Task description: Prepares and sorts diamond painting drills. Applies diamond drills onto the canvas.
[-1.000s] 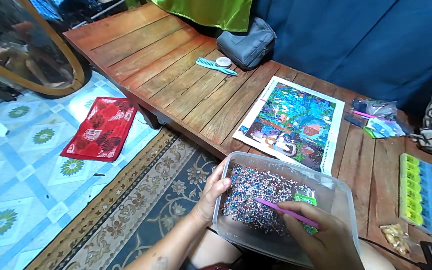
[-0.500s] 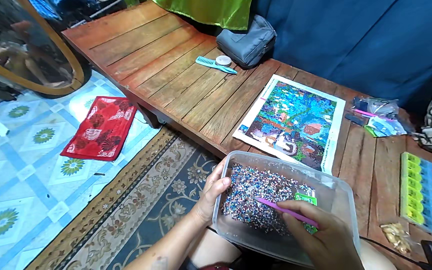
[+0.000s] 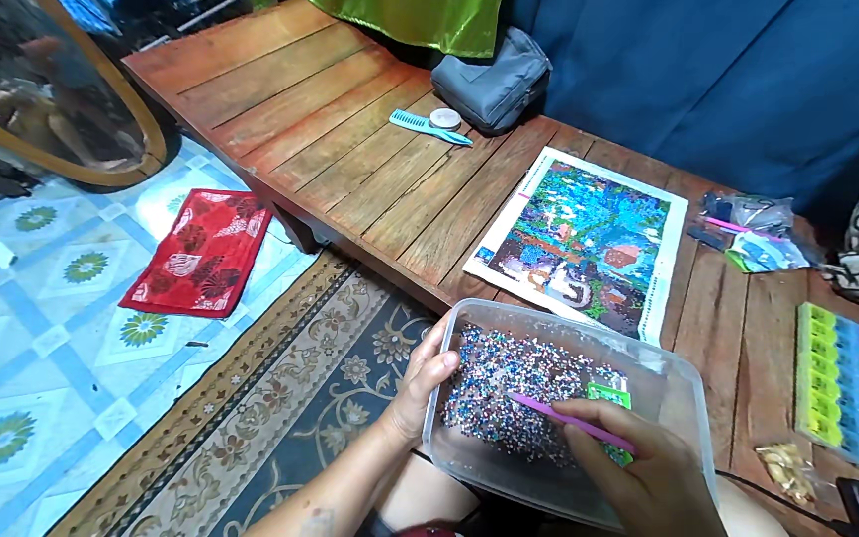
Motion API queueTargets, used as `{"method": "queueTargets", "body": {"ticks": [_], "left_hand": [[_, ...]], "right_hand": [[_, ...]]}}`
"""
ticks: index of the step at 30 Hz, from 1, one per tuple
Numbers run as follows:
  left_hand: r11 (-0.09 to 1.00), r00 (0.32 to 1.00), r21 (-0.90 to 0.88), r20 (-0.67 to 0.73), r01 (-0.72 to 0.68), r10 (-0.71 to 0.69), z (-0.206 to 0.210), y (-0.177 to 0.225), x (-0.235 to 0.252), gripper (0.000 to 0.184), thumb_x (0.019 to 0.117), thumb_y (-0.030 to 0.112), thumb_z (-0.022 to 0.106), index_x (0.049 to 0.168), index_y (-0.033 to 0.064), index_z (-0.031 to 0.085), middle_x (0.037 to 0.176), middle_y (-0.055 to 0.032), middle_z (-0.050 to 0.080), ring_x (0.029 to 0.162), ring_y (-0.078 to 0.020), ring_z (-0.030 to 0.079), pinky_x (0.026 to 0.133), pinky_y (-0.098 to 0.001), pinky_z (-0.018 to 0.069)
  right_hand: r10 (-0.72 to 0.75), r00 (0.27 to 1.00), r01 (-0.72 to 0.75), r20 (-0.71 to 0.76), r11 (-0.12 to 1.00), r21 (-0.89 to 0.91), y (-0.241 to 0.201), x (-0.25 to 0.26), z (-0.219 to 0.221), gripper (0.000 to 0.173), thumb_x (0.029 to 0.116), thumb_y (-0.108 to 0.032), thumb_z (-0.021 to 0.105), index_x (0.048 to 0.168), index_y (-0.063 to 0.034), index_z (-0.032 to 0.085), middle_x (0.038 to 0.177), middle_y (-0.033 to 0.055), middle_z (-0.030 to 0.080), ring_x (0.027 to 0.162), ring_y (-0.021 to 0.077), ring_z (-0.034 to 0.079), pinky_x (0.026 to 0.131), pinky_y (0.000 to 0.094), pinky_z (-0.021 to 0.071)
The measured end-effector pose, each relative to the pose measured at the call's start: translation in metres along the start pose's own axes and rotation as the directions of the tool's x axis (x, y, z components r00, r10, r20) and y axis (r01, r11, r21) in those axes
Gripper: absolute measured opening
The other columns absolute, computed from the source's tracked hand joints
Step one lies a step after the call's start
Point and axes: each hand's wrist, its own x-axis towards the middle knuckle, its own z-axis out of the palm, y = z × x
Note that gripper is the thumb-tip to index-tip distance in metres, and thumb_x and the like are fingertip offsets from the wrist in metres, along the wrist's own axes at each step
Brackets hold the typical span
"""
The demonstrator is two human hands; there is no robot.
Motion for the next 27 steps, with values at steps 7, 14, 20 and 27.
{"method": "queueTargets", "body": {"ticks": [7,14,20,27], "left_hand": [[1.000,0.999,-0.001,0.014,-0.030,0.030,-0.0007,-0.0015,-0.0001,0.077,0.0808,0.066,0.068,0.145,0.0266,0.050,0.118,0.0114,0.068,0.098,0.0026,0.065,0.084,-0.0201,0.0555],[1.000,1.000,0.020,0.019,-0.023,0.022,-0.0015,-0.0014,0.0004,0.083,0.0810,0.068,0.067,0.149,0.0244,0.046,0.123,0.0090,0.066,0.102,0.0006,0.065,0.086,-0.0218,0.0554],[0.999,1.000,0.052,0.001,-0.014,0.014,-0.0013,-0.0008,-0.0002,0.086,0.0800,0.070,0.066,0.149,0.0233,0.045,0.120,0.0093,0.067,0.097,0.0023,0.065,0.083,-0.0197,0.0549],[0.999,1.000,0.039,0.004,-0.007,0.007,-0.0006,-0.0001,-0.0014,0.084,0.0809,0.069,0.066,0.150,0.0257,0.045,0.123,0.0103,0.066,0.098,0.0029,0.065,0.083,-0.0193,0.0550]], "right_hand": [[0.016,1.000,-0.016,0.002,1.000,-0.009,-0.0015,-0.0009,-0.0011,0.022,0.0884,-0.011,0.058,0.094,-0.0014,0.077,0.083,0.0068,0.074,0.076,0.0031,0.067,0.072,0.0154,0.0524],[0.003,1.000,-0.003,-0.003,1.000,-0.004,-0.0010,-0.0031,-0.0026,0.021,0.0888,-0.010,0.058,0.094,-0.0005,0.076,0.083,0.0077,0.074,0.075,0.0035,0.067,0.072,0.0151,0.0522],[0.004,1.000,-0.004,0.006,1.000,-0.008,-0.0006,-0.0036,-0.0033,0.021,0.0887,-0.010,0.058,0.094,-0.0005,0.076,0.083,0.0077,0.074,0.075,0.0034,0.067,0.072,0.0150,0.0521],[0.005,1.000,-0.005,0.014,1.000,-0.002,-0.0024,-0.0037,-0.0043,0.021,0.0887,-0.009,0.058,0.095,-0.0004,0.076,0.084,0.0080,0.074,0.076,0.0036,0.067,0.072,0.0152,0.0521]]}}
